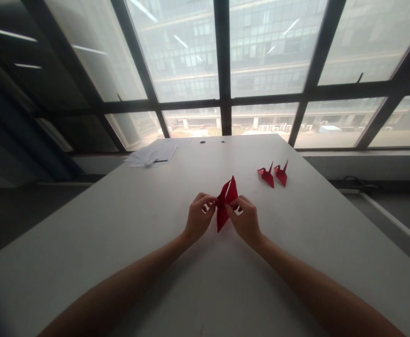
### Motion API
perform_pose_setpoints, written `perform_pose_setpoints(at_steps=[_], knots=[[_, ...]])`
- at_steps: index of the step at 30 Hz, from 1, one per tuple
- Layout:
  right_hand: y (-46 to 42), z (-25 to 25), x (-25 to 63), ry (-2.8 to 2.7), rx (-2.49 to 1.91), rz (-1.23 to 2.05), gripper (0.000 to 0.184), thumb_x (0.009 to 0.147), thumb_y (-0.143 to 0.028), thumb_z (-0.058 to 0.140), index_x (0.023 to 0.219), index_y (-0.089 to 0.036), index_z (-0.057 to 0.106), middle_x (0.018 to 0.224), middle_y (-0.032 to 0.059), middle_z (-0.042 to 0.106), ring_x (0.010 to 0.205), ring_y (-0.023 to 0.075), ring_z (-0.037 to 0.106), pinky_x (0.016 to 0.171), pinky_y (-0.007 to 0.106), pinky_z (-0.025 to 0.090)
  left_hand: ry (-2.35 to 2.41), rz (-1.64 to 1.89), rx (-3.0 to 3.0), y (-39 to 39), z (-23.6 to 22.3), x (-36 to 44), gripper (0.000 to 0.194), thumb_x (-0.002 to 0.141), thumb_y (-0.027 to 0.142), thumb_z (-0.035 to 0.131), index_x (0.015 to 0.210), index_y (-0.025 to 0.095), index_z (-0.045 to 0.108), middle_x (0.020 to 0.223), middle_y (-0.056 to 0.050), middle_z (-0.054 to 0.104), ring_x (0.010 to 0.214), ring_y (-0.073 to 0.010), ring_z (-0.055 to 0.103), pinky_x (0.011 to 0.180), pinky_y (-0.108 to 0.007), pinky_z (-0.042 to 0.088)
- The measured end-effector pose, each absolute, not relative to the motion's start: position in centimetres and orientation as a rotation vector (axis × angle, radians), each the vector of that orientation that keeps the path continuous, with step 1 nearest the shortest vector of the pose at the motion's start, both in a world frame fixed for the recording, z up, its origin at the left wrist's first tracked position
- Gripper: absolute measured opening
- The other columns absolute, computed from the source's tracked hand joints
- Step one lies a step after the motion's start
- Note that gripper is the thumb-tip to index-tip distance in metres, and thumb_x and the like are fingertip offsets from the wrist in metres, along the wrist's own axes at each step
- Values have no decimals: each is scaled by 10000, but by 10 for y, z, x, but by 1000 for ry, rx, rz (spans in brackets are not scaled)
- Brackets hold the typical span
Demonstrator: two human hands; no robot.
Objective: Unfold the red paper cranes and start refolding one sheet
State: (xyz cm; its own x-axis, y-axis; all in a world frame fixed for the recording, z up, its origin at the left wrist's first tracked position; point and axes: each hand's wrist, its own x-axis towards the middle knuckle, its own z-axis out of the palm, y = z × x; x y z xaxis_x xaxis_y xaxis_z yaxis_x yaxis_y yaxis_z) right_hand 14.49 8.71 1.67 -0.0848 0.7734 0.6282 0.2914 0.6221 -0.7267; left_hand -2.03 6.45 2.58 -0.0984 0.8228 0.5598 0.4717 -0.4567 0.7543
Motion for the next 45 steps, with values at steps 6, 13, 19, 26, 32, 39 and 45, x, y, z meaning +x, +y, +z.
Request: perform_pose_setpoints(at_steps=[6, 13, 19, 26, 32, 39, 45], knots=[[87, 17, 146, -1735, -885, 446, 153, 853, -232, 642, 706, -221, 604, 743, 16, 612, 661, 171, 545, 621, 315, 452, 1483, 1571, 1856, 64, 26, -21, 97, 848, 304, 684, 854, 211, 711, 853, -34, 645, 722, -155, 579, 640, -266, 467], [96, 9, 148, -1637, -1001, 439, 181, 851, -260, 650, 684, -219, 593, 719, 10, 615, 631, 167, 546, 591, 306, 443, 1445, 1532, 1705, 65, 24, -20, 119, 882, 291, 627, 836, 190, 671, 784, -11, 689, 714, -149, 627, 616, -245, 445], [100, 9, 151, -1579, -1037, 397, 182, 875, -319, 629, 722, -220, 616, 755, 29, 633, 646, 178, 557, 594, 311, 450, 1372, 1536, 1632, 64, 25, -19, 126, 872, 281, 626, 799, 179, 637, 779, -11, 674, 722, -144, 612, 636, -242, 449], [102, 11, 153, -1536, -1086, 368, 147, 875, -304, 631, 757, -218, 653, 784, 30, 656, 677, 185, 578, 633, 319, 455, 1348, 1587, 1499, 65, 22, -18, 191, 862, 321, 635, 755, 176, 573, 870, -32, 645, 761, -143, 600, 636, -233, 449], [101, 11, 154, -1582, -1086, 348, 134, 879, -288, 638, 772, -214, 669, 797, 21, 657, 683, 175, 579, 640, 308, 449, 1469, 1530, 1475, 68, 18, -17, 191, 863, 312, 613, 744, 176, 552, 790, -25, 626, 711, -148, 563, 647, -255, 443], [103, 8, 156, -1579, -1038, 328, 129, 882, -285, 645, 792, -209, 698, 799, 25, 662, 707, 179, 584, 650, 312, 456, 1469, 1443, 1316, 71, 13, -20, 141, 806, 281, 626, 744, 183, 546, 710, 5, 589, 660, -140, 520, 608, -246, 399], [102, 11, 155, -1559, -898, 348, 113, 875, -253, 658, 780, -208, 699, 803, 37, 657, 723, 186, 590, 630, 318, 465, 1419, 1416, 1181, 75, 11, -28, 90, 784, 254, 584, 751, 177, 552, 758, -26, 637, 694, -153, 576, 608, -250, 415]])
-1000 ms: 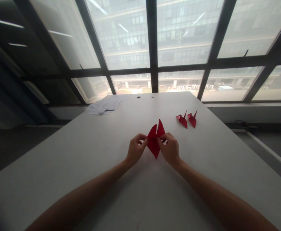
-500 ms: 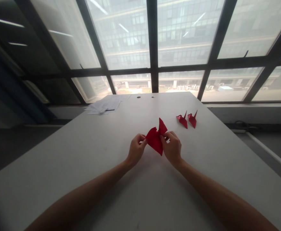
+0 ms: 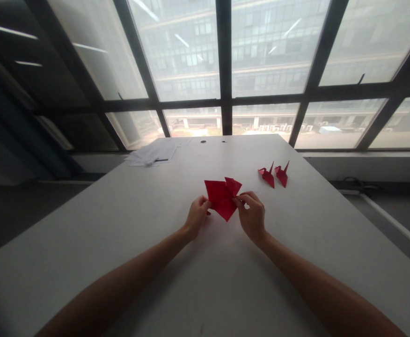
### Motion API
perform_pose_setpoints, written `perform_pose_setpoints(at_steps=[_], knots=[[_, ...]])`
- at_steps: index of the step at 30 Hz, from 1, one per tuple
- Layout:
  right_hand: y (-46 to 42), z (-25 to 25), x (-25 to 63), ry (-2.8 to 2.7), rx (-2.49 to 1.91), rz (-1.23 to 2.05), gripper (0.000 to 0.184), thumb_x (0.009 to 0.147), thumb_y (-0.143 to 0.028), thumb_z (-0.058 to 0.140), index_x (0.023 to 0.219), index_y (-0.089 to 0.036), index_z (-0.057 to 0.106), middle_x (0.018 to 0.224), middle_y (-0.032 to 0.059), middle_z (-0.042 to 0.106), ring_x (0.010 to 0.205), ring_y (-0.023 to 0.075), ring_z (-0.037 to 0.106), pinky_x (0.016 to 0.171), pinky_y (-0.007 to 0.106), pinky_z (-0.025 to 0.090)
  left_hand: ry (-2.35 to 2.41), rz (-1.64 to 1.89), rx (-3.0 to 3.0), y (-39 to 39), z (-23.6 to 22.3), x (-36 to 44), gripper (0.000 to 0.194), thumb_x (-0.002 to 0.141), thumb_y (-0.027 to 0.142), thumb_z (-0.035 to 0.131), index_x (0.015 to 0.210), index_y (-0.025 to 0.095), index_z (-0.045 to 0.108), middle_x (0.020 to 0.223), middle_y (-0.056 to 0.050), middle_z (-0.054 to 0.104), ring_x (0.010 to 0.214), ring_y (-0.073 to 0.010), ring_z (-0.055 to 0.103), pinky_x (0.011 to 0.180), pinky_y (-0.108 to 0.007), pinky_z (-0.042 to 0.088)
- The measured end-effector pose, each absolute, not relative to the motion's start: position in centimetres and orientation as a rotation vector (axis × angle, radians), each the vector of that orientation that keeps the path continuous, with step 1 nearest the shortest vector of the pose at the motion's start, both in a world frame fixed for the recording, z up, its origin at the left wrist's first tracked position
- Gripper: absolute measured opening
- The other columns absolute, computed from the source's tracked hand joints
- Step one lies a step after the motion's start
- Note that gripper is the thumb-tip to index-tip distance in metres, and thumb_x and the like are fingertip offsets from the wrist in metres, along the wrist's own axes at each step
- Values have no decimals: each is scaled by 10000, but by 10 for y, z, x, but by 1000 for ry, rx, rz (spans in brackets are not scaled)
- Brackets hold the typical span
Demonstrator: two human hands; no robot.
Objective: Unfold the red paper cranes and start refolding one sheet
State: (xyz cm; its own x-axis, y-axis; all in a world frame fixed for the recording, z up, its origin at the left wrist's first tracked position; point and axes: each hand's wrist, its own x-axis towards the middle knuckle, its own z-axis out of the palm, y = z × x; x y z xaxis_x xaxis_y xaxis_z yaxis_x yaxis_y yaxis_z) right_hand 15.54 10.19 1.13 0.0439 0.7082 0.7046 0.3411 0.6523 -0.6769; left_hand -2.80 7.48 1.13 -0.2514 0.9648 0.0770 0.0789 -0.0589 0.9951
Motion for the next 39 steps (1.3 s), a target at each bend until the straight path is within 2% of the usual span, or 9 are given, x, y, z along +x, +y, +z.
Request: perform_pose_setpoints(at_steps=[7, 12, 17, 20, 23, 25, 27, 31, 39], knots=[[97, 17, 153, -1518, -746, 359, 94, 880, -227, 662, 795, -212, 700, 838, 49, 655, 763, 191, 608, 659, 335, 502, 1267, 1424, 1020, 78, 13, -28, 126, 803, 288, 558, 781, 171, 516, 830, -71, 664, 726, -174, 647, 612, -279, 496], [102, 9, 153, -1566, -815, 504, 77, 871, -276, 670, 873, -211, 711, 931, 58, 668, 812, 198, 620, 709, 353, 518, 1206, 1520, 1010, 80, 14, -27, 172, 839, 306, 580, 789, 182, 471, 806, -34, 625, 725, -169, 665, 667, -330, 572], [111, 5, 154, -1412, -998, 774, 273, 902, -425, 600, 1018, -184, 655, 951, 75, 671, 772, 199, 637, 646, 342, 528, 1431, 1696, 1425, 81, 16, -36, 171, 891, 328, 589, 836, 176, 532, 873, -43, 629, 726, -152, 640, 605, -276, 559], [109, 9, 155, -1376, -1002, 727, 355, 831, -479, 682, 1024, -202, 574, 905, 40, 625, 740, 187, 615, 602, 313, 510, 1535, 1706, 1624, 80, 17, -37, 112, 894, 265, 574, 825, 179, 552, 874, -35, 626, 738, -138, 610, 586, -236, 540], [102, 14, 154, -1469, -974, 606, 521, 719, -470, 793, 1078, -236, 498, 899, 4, 579, 718, 171, 584, 597, 301, 495, 1538, 1701, 1718, 77, 17, -34, 74, 897, 220, 554, 832, 186, 543, 868, -25, 616, 731, -131, 595, 567, -217, 533], [98, 17, 152, -1505, -984, 542, 569, 695, -463, 810, 1109, -247, 486, 891, -7, 568, 700, 163, 565, 598, 299, 488, 1519, 1698, 1763, 76, 17, -32, 63, 897, 194, 542, 835, 191, 528, 887, -22, 613, 740, -129, 594, 575, -216, 538], [96, 20, 152, -1484, -1001, 517, 475, 748, -456, 765, 1088, -241, 512, 828, -21, 562, 662, 153, 545, 585, 290, 475, 1504, 1694, 1805, 75, 16, -32, 72, 894, 173, 535, 828, 193, 514, 914, -23, 611, 753, -128, 592, 584, -217, 544], [98, 22, 154, -1389, -994, 541, 198, 876, -398, 621, 906, -207, 581, 649, -40, 545, 565, 135, 513, 546, 267, 440, 1505, 1701, 1838, 76, 16, -33, 73, 885, 159, 545, 828, 195, 517, 901, -19, 603, 754, -132, 583, 574, -212, 538], [113, 12, 159, -1269, -1058, 569, 134, 820, -302, 631, 774, -177, 646, 637, 7, 636, 563, 169, 595, 543, 289, 481, 1446, 1737, 1685, 72, 26, -31, 101, 863, 235, 608, 783, 193, 564, 930, -41, 623, 780, -145, 594, 602, -216, 517]])
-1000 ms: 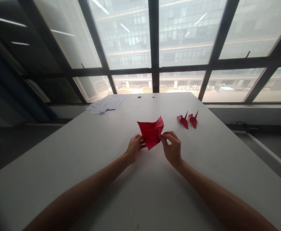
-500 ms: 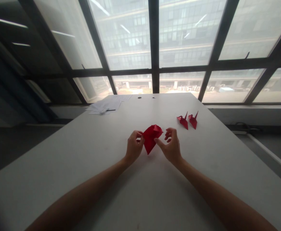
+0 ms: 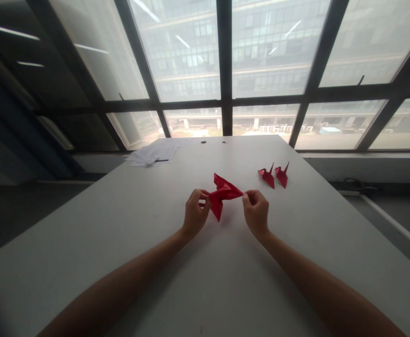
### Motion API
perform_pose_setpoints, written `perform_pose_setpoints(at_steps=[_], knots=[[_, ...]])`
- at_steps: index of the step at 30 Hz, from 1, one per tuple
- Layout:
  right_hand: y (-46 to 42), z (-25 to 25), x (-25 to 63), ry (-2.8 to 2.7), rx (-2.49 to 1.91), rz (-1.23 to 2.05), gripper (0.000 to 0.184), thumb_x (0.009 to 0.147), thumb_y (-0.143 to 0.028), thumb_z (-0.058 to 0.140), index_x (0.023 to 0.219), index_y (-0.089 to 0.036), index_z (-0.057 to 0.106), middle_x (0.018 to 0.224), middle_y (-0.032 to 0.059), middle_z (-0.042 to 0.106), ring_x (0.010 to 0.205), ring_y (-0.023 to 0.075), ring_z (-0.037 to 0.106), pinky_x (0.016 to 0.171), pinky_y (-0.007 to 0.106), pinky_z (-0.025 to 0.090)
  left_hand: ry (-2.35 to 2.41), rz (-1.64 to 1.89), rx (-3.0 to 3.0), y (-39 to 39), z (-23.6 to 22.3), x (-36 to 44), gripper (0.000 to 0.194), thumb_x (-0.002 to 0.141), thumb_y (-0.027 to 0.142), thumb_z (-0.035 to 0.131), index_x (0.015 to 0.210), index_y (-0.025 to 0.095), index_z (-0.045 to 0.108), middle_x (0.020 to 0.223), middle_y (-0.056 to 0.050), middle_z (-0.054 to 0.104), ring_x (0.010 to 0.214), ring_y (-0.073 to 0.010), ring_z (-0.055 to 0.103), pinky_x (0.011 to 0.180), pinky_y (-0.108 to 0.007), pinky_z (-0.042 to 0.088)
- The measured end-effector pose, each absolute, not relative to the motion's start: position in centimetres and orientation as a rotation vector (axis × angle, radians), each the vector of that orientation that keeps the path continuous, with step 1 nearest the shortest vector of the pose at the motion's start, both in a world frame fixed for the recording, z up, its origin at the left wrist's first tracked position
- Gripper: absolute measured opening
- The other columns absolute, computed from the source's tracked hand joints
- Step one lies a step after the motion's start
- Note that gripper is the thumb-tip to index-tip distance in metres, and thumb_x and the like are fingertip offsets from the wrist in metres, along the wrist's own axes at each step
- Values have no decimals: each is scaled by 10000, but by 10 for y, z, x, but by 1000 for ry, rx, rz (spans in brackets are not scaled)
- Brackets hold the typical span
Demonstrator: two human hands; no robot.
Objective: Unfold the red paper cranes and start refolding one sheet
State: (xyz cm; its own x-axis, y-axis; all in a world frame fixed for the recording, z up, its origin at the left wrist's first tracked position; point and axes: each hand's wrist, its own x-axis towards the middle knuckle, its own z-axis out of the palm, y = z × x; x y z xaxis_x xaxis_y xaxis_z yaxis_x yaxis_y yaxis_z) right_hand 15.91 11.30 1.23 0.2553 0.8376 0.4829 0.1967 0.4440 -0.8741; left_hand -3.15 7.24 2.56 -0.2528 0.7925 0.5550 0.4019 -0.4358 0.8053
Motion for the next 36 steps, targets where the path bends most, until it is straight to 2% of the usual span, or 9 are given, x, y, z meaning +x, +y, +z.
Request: perform_pose_setpoints(at_steps=[4, 10, 15, 21, 24, 27, 29, 32, 36], knots=[[119, 8, 160, -1183, -1057, 658, 125, 793, -285, 650, 785, -162, 665, 652, 29, 673, 553, 180, 630, 530, 295, 514, 1509, 1763, 1639, 75, 25, -34, 53, 860, 234, 598, 825, 195, 589, 864, -38, 615, 754, -155, 579, 580, -222, 502], [124, 4, 163, -1214, -1036, 662, 185, 826, -339, 661, 828, -154, 668, 682, 37, 683, 576, 176, 640, 558, 302, 525, 1555, 1767, 1391, 83, 20, -41, 79, 825, 249, 631, 830, 182, 589, 827, -25, 608, 741, -146, 590, 627, -244, 527], [131, -1, 167, -1224, -980, 669, 206, 830, -361, 675, 843, -157, 657, 710, 38, 688, 607, 174, 644, 596, 315, 530, 1510, 1738, 1180, 90, 14, -48, 159, 831, 308, 592, 809, 170, 515, 812, -27, 596, 663, -159, 635, 525, -289, 572], [131, 0, 170, -1283, -954, 623, 181, 857, -350, 643, 856, -169, 644, 723, 29, 679, 616, 172, 636, 607, 322, 528, 1488, 1699, 1123, 94, 10, -53, 146, 815, 281, 578, 772, 175, 487, 782, -30, 606, 671, -173, 649, 549, -314, 584], [127, 2, 171, -1394, -946, 567, 140, 876, -318, 612, 850, -182, 635, 727, 17, 665, 636, 174, 632, 620, 319, 518, 1502, 1682, 1192, 94, 11, -55, 167, 741, 222, 669, 861, 169, 566, 930, -66, 649, 782, -187, 651, 632, -308, 568], [124, 4, 171, -1573, -916, 485, 120, 896, -282, 577, 828, -197, 628, 718, 8, 649, 651, 177, 616, 634, 321, 501, 1522, 1663, 1368, 93, 14, -57, 466, 645, 148, 746, 1092, 199, 625, 1180, -97, 624, 985, -228, 623, 782, -343, 545], [120, 5, 170, -1679, -876, 424, 126, 912, -260, 557, 821, -205, 624, 727, 11, 645, 667, 178, 604, 647, 322, 490, 1532, 1638, 1573, 92, 20, -57, 568, 649, 159, 768, 1195, 232, 625, 1236, -100, 602, 1062, -251, 597, 879, -385, 516], [114, 7, 168, -1783, -794, 363, 135, 941, -244, 535, 841, -214, 621, 772, 19, 643, 698, 176, 593, 656, 315, 478, 1522, 1606, 1836, 89, 31, -56, 497, 704, 232, 788, 1184, 265, 664, 1192, -90, 621, 1110, -267, 584, 981, -419, 463], [107, 12, 166, -1869, -686, 315, 129, 964, -240, 528, 889, -229, 632, 820, 30, 649, 738, 182, 603, 681, 322, 484, 1486, 1649, 1909, 85, 41, -51, 224, 762, 270, 770, 984, 269, 741, 1049, -70, 672, 1024, -248, 618, 966, -388, 461]])
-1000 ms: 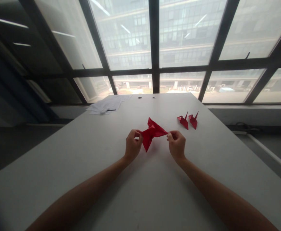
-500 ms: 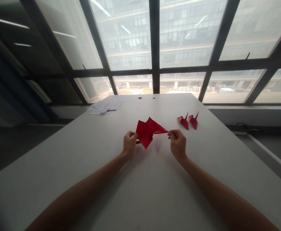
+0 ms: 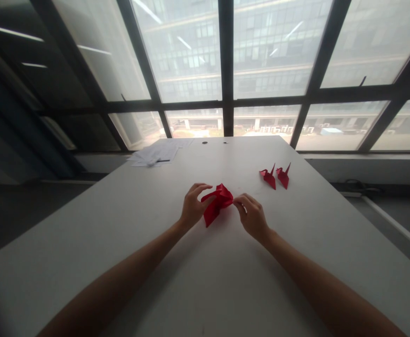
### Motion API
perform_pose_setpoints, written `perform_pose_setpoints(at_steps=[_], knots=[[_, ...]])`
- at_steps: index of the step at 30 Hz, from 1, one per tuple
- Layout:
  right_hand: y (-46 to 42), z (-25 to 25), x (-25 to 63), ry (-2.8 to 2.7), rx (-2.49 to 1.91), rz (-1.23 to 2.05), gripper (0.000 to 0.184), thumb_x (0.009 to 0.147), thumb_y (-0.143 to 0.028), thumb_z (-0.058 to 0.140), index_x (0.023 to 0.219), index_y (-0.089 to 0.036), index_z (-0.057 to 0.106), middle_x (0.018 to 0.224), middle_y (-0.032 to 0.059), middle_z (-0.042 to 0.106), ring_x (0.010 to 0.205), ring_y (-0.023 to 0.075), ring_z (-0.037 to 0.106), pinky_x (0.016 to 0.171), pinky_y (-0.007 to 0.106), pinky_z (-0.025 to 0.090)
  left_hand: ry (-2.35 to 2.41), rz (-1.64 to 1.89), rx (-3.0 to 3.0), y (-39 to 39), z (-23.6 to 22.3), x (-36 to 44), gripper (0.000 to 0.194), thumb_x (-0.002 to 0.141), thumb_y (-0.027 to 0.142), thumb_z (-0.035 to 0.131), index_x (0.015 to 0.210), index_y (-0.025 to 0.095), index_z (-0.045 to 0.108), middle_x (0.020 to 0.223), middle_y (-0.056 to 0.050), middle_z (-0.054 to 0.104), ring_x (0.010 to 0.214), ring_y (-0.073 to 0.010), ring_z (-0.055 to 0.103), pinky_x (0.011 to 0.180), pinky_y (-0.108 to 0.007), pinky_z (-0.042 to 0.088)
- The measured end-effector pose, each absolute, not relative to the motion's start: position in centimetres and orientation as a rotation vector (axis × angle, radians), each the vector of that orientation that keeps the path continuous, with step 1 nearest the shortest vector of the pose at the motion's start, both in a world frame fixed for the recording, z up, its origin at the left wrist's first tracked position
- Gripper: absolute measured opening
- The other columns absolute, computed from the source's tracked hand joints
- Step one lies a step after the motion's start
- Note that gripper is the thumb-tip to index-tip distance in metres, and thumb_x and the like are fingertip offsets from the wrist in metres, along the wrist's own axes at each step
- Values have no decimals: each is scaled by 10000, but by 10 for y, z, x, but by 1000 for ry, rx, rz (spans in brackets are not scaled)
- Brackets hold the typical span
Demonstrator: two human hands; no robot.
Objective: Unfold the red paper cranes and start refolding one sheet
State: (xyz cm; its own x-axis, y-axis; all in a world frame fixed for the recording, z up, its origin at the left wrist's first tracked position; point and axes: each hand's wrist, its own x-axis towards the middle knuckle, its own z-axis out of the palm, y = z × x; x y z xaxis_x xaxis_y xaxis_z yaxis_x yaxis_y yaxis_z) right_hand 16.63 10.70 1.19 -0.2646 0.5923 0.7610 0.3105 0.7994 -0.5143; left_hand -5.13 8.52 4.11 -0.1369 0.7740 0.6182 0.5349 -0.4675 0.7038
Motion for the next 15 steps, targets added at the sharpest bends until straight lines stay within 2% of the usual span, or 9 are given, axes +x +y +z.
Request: perform_pose_setpoints(at_steps=[3, 7, 10, 15], knots=[[104, 15, 167, -1901, -630, 236, 124, 963, -229, 533, 913, -245, 646, 849, 46, 654, 788, 201, 610, 722, 348, 503, 1477, 1677, 1858, 85, 42, -50, 56, 818, 280, 710, 849, 243, 738, 948, -60, 696, 911, -223, 633, 883, -353, 478], [104, 17, 168, -1963, -575, 86, 102, 941, -217, 570, 905, -260, 654, 937, 69, 671, 899, 233, 600, 783, 391, 516, 1512, 1741, 1501, 90, 40, -55, 160, 823, 344, 687, 754, 199, 685, 777, -29, 680, 744, -177, 606, 706, -275, 469], [106, 18, 170, -2060, -512, 53, 117, 946, -194, 556, 924, -265, 647, 1006, 69, 689, 947, 235, 603, 826, 408, 512, 1533, 1769, 1246, 98, 36, -64, 227, 804, 349, 680, 673, 181, 602, 651, 6, 602, 598, -131, 524, 551, -226, 398], [110, 18, 173, -2082, -478, 42, 119, 943, -175, 557, 922, -261, 637, 1007, 66, 703, 943, 230, 613, 827, 403, 508, 1571, 1795, 1020, 109, 27, -83, 193, 773, 295, 634, 659, 179, 532, 603, 36, 521, 524, -94, 453, 487, -200, 350]])
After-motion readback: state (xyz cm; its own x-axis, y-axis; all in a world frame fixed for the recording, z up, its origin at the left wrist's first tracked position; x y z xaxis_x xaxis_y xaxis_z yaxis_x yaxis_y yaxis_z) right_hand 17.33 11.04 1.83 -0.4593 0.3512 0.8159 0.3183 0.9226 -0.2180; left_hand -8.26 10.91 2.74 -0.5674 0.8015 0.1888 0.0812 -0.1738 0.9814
